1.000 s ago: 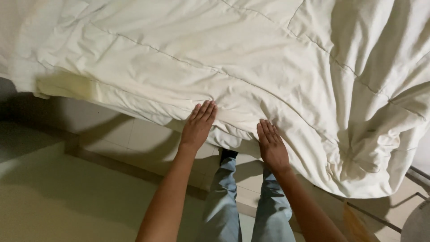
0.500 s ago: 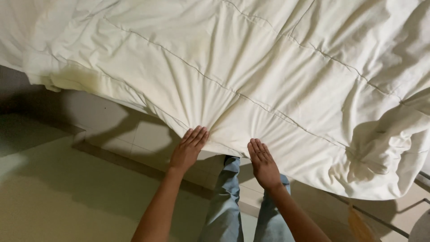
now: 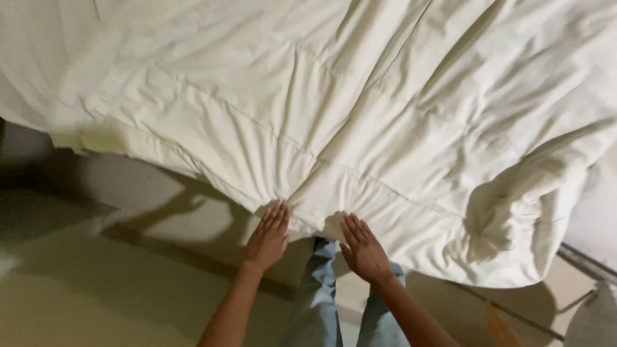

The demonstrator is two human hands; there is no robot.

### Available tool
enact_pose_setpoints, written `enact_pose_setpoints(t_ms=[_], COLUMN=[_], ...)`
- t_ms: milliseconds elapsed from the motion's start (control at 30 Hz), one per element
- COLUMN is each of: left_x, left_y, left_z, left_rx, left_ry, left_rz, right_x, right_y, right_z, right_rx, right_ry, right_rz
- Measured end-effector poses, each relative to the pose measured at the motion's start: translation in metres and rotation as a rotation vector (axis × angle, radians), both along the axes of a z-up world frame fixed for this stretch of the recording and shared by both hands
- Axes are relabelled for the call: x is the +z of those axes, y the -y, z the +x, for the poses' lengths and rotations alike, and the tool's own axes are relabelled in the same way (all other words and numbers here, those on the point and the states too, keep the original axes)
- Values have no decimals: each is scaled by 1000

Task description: The person folds a white duvet on a bed by hand, repeatedly gathering and aligning the fabric from the foot of the bed toward the head. The duvet is folded in half and then folded again into a compact bundle.

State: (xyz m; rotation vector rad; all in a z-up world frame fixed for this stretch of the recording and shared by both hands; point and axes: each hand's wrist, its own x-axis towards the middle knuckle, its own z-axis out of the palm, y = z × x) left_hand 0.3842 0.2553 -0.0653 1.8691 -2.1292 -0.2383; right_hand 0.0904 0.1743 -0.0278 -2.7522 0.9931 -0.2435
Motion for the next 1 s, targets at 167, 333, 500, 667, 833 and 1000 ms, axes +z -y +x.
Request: enact_pose_setpoints(t_ms=[167, 333, 500, 667, 833, 1000], left_x=[39, 124, 208, 230, 222, 270], left_y=[14, 24, 31, 64, 86, 84], left_z=[-37, -84, -139, -193, -237, -259], left_rx=[74, 138, 201, 277, 327, 323], left_ry=[-20, -26, -201, -235, -281, -205], left_rz=[-27, -28, 97, 29, -177, -76], right_x=[61, 121, 172, 212, 251, 305], right_y=[11, 30, 47, 82, 84, 71], right_z=[-18, -58, -108, -143, -169, -175], right_rx=[-122, -206, -317, -369, -338, -345], right_ry=[-9, -32, 27, 66, 193, 129], right_rz=[14, -22, -23, 99, 3, -108])
